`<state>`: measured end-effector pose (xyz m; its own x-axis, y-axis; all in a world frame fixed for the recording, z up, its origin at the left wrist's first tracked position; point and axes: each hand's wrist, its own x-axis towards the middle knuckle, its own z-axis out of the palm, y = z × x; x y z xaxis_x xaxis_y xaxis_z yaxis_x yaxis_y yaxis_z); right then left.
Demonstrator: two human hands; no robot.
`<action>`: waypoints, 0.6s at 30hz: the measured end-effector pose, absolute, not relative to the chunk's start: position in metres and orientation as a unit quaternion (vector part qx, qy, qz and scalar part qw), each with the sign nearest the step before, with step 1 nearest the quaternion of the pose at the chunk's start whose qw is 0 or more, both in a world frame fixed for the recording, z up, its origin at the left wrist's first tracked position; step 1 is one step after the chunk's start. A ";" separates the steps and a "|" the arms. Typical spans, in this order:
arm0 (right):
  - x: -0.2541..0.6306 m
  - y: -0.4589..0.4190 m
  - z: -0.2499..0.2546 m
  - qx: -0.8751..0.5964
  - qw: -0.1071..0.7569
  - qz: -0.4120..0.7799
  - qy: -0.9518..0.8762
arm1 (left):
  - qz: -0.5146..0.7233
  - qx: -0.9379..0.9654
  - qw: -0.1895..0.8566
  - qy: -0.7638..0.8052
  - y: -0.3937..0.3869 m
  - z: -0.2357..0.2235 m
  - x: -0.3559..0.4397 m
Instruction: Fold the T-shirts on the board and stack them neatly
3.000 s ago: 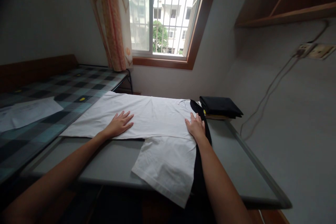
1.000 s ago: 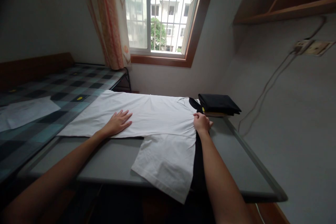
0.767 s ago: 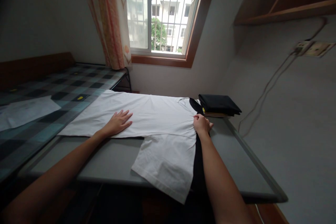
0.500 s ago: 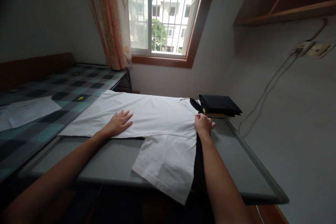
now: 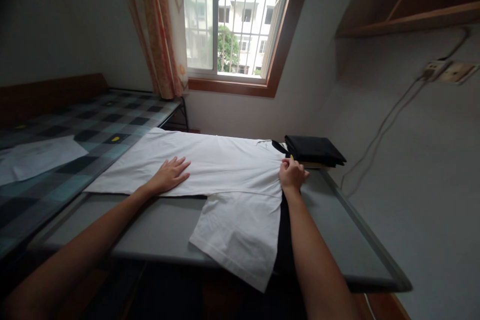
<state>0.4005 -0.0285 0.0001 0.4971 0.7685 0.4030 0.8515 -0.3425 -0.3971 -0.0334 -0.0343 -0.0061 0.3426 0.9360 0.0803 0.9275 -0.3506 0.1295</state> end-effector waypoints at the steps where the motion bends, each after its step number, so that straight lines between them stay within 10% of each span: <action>1: 0.400 -0.029 0.000 -0.816 0.290 -0.080 -0.493 | 0.069 0.819 0.031 0.568 -0.034 -0.006 -0.033; 18: 0.409 -0.025 0.002 -0.829 0.330 -0.045 -0.449 | 0.077 0.823 0.036 0.562 -0.034 -0.007 -0.036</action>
<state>0.4091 -0.0250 0.0021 0.5927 0.7149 0.3711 0.7743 -0.3788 -0.5069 -0.0362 -0.0340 -0.0075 0.3562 0.9304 0.0867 0.9193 -0.3656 0.1456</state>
